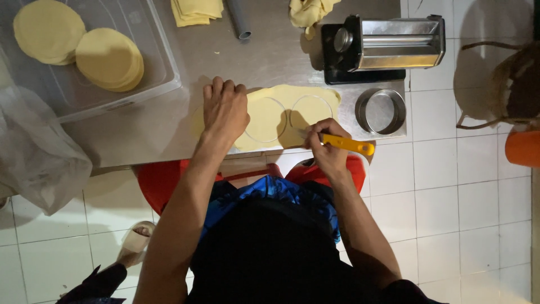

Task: Cutting circular shapes from a sheet of dough using a metal mold and a small knife.

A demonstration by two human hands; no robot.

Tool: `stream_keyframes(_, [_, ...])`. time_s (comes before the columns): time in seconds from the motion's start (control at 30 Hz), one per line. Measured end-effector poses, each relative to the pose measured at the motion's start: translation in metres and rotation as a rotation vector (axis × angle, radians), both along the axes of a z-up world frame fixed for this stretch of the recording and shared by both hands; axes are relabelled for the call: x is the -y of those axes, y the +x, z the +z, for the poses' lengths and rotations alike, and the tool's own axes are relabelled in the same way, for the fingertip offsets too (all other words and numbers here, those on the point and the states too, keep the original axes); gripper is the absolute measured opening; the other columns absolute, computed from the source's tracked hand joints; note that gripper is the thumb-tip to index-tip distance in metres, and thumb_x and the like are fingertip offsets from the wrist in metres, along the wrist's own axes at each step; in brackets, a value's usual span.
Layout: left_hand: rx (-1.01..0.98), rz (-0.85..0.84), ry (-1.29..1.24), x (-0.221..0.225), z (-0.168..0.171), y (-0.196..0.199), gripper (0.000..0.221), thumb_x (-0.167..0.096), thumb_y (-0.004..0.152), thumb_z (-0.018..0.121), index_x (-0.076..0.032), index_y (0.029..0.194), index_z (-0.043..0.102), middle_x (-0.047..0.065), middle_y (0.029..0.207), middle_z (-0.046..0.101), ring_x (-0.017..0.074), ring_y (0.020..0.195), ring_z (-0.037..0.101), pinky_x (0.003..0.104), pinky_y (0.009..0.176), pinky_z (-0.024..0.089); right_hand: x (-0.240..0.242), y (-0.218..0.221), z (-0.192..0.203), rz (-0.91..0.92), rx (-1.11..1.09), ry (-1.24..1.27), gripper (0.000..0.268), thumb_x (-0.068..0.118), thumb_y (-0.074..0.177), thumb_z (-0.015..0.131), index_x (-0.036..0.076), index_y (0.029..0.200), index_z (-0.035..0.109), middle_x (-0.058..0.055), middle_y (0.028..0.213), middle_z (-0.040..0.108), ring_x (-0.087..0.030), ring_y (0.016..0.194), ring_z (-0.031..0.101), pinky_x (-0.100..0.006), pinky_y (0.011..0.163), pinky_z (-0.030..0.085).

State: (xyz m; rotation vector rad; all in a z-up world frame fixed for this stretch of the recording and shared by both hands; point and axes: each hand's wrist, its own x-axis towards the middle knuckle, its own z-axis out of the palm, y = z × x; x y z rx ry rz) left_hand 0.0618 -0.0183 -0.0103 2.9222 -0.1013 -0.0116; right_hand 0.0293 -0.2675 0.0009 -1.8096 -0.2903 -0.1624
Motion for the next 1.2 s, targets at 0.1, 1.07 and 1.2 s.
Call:
stream_keyframes(0.1, [0.031, -0.03, -0.038, 0.0, 0.0, -0.002, 0.021, -0.006, 0.082, 0.07, 0.001, 0.101, 0.071, 0.019, 0.09, 0.066, 0.0382, 0.104, 0.059, 0.049, 0.095, 0.037, 0.003, -0.002, 0.009, -0.036, 0.033, -0.027, 0.017, -0.015, 0.085, 0.065, 0.001, 0.082, 0.06, -0.014, 0.065, 0.067, -0.02, 0.052, 0.065, -0.03, 0.05, 0.048])
stream_keyframes(1.07, [-0.221, 0.04, -0.733, 0.026, 0.055, -0.016, 0.025, -0.017, 0.101, 0.056, 0.003, 0.111, 0.067, 0.032, 0.091, 0.069, 0.0532, 0.09, 0.071, 0.058, 0.07, 0.055, 0.035, 0.003, -0.007, -0.171, -0.105, 0.214, 0.014, -0.003, 0.098, 0.069, 0.0, 0.093, 0.057, -0.012, 0.08, 0.065, -0.02, 0.056, 0.07, -0.029, 0.05, 0.059])
stream_keyframes(1.2, [-0.199, 0.028, -0.77, 0.031, 0.049, -0.019, 0.027, -0.017, 0.102, 0.054, 0.005, 0.113, 0.065, 0.035, 0.094, 0.068, 0.0562, 0.093, 0.069, 0.061, 0.075, 0.053, 0.045, 0.001, -0.023, -0.189, -0.105, 0.216, 0.015, -0.003, 0.098, 0.071, -0.001, 0.093, 0.057, -0.014, 0.079, 0.064, -0.022, 0.054, 0.069, -0.031, 0.049, 0.059])
